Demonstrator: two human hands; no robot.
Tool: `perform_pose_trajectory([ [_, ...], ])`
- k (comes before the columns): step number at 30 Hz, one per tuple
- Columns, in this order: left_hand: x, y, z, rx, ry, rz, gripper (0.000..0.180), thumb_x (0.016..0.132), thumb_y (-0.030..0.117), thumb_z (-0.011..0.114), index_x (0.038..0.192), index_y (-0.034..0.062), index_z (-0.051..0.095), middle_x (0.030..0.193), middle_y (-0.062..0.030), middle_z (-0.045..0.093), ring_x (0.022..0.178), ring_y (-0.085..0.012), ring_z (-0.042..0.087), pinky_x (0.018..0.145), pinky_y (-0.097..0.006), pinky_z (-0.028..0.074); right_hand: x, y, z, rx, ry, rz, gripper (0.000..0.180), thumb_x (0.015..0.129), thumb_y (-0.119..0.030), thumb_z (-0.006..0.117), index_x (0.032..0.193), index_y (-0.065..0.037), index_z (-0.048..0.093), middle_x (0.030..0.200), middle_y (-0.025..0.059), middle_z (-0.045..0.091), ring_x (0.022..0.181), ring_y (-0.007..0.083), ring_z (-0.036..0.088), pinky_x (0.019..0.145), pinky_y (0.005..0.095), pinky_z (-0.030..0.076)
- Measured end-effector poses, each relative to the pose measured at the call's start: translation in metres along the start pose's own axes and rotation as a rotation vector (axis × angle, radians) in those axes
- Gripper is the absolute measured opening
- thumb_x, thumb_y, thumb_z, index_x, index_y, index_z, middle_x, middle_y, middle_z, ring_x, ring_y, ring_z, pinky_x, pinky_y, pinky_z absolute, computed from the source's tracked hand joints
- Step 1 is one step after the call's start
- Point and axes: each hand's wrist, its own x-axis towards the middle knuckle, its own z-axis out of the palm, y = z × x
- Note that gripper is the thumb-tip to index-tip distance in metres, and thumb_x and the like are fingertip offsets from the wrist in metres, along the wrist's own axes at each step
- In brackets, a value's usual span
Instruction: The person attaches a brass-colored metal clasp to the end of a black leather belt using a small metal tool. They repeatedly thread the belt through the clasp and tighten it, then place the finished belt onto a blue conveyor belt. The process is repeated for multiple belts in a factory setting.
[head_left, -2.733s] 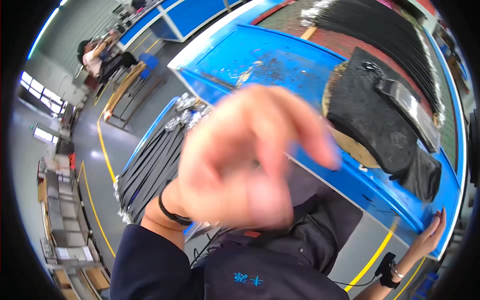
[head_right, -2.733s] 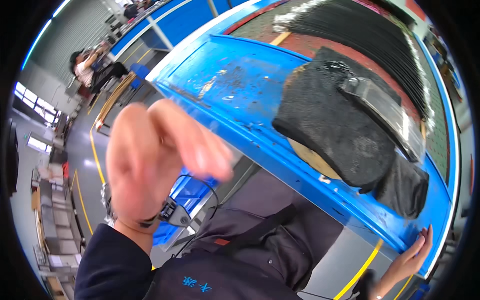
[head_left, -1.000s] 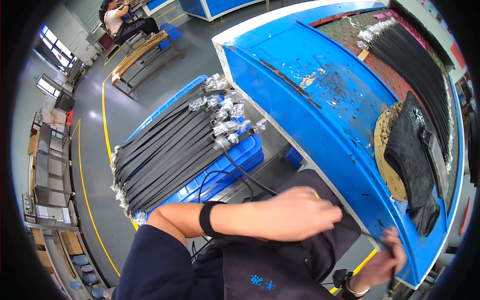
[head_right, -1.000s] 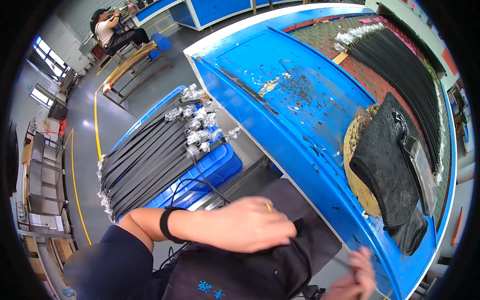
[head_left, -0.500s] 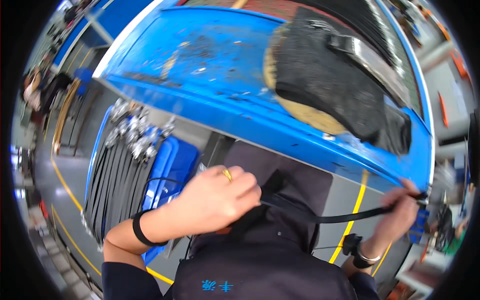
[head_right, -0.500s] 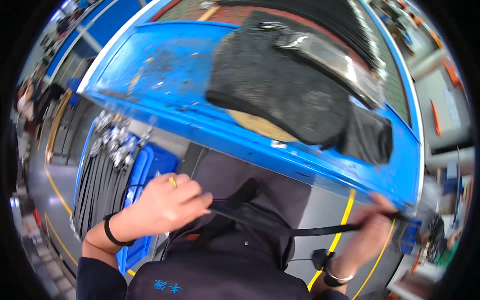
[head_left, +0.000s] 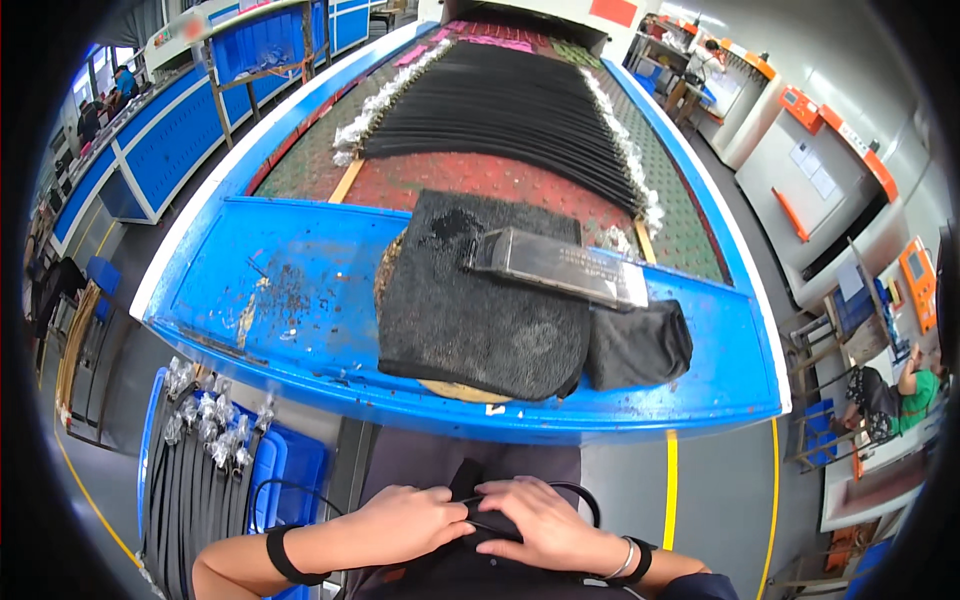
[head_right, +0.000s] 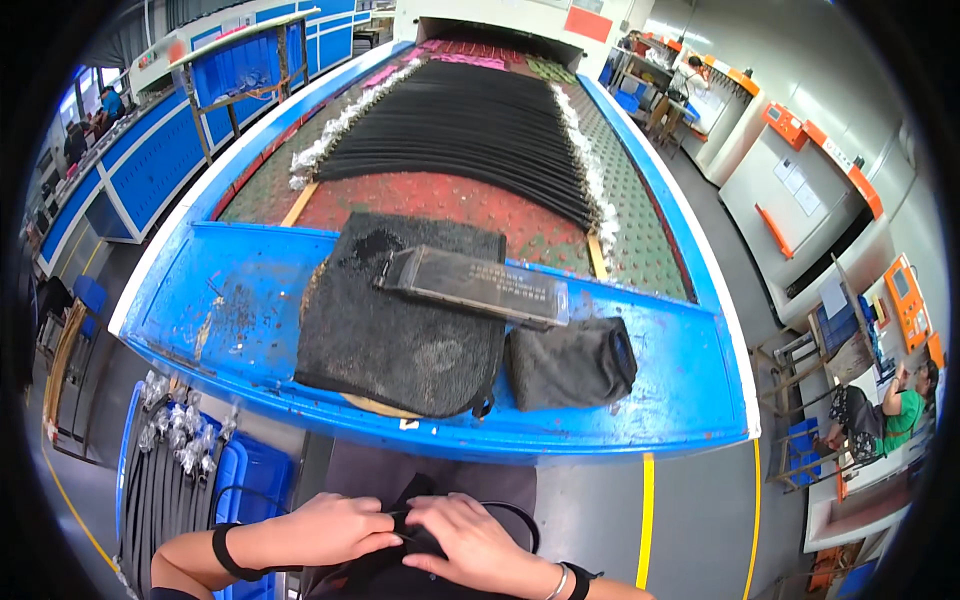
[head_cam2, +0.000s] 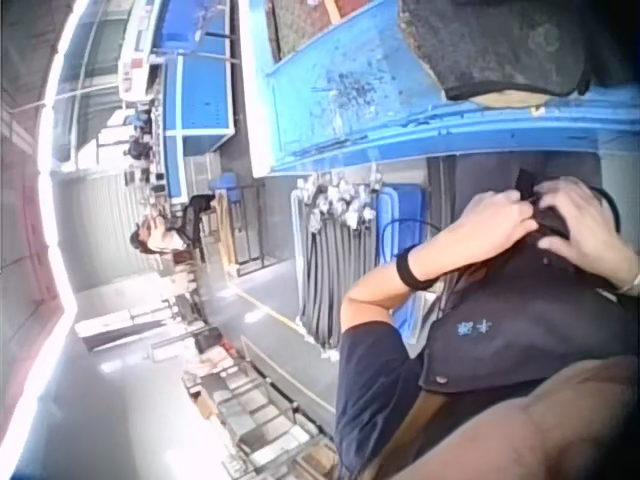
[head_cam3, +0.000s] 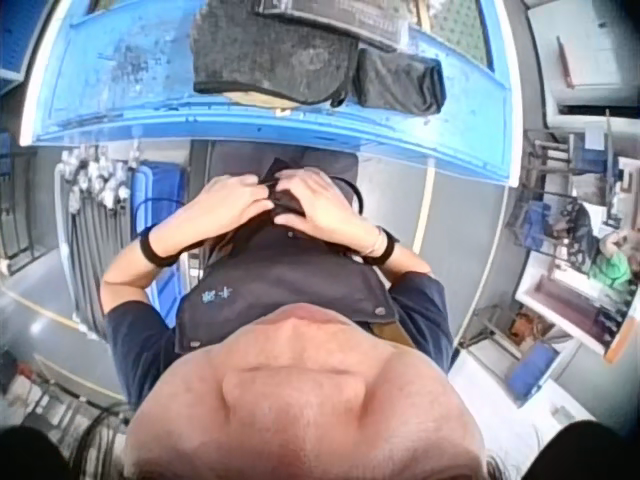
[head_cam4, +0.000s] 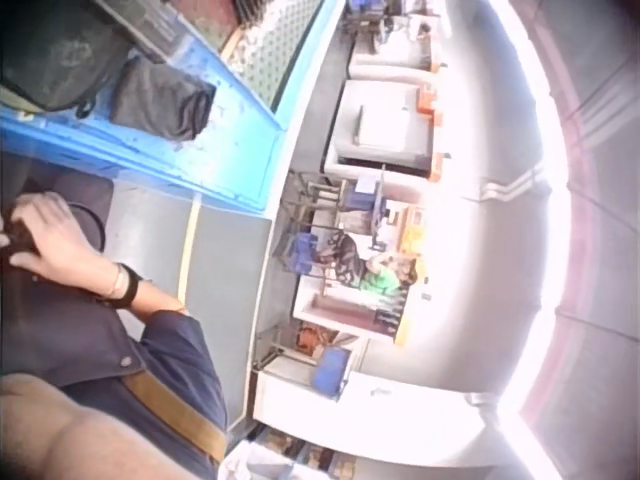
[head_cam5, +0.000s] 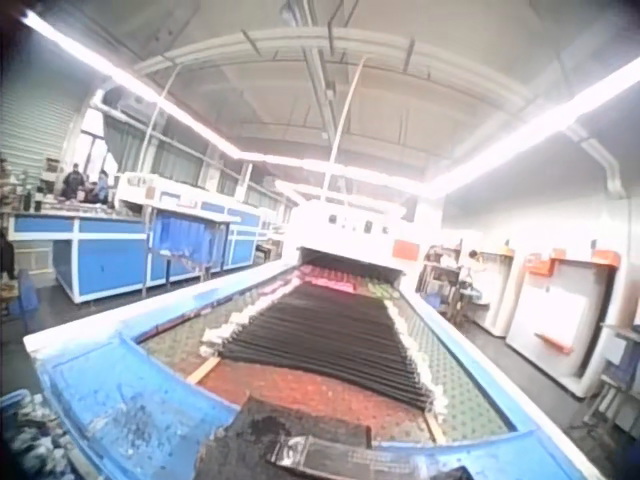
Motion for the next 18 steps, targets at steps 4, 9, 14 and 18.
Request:
perform_pose_trajectory([
  [4, -0.001, -0.009, -0.001, -0.141, -0.004, 0.025, 0.027, 0.083, 0.03, 0.054, 0.078, 0.004, 0.058, 0.077, -0.0111, 0.054, 0.068, -0.0321, 0.058, 0.061, -0.041, 0.047, 0.008, -0.006, -0.008, -0.019, -0.092, -0.023, 0.02, 0.077, -0.022, 0.062, 0.084, -0.005, 0.057, 0.099, 0.0094, 0.054, 0.084, 0.0259, 0.056, 0.072, 0.0354, 0.046],
  [9, -0.011, -0.019, -0.013, -0.14, 0.22, 0.146, 0.023, 0.082, 0.026, 0.055, 0.081, 0.0034, 0.057, 0.083, -0.0107, 0.052, 0.07, -0.03, 0.056, 0.064, -0.039, 0.047, 0.013, -0.004, -0.029, -0.02, -0.073, -0.017, 0.016, 0.078, -0.018, 0.06, 0.078, -0.003, 0.058, 0.091, 0.0087, 0.057, 0.075, 0.025, 0.057, 0.064, 0.0327, 0.047],
  [14, -0.022, -0.017, -0.016, -0.01, 0.238, 0.166, 0.017, 0.075, 0.019, 0.059, 0.077, 0.0032, 0.053, 0.076, -0.0085, 0.047, 0.066, -0.0252, 0.055, 0.061, -0.035, 0.047, 0.015, 0.002, -0.028, 0.019, -0.09, -0.074, 0.016, 0.076, -0.018, 0.062, 0.076, -0.002, 0.059, 0.089, 0.0079, 0.057, 0.073, 0.0242, 0.057, 0.062, 0.0324, 0.046],
  [18, -0.023, -0.019, -0.013, 0.093, 0.242, 0.23, 0.015, 0.069, 0.015, 0.061, 0.072, 0.0051, 0.049, 0.073, -0.0059, 0.043, 0.066, -0.02, 0.053, 0.06, -0.03, 0.047, 0.022, -0.008, -0.032, -0.06, -0.158, -0.085, 0.016, 0.076, -0.018, 0.063, 0.075, -0.002, 0.06, 0.089, 0.0074, 0.057, 0.071, 0.0232, 0.057, 0.061, 0.0322, 0.046],
])
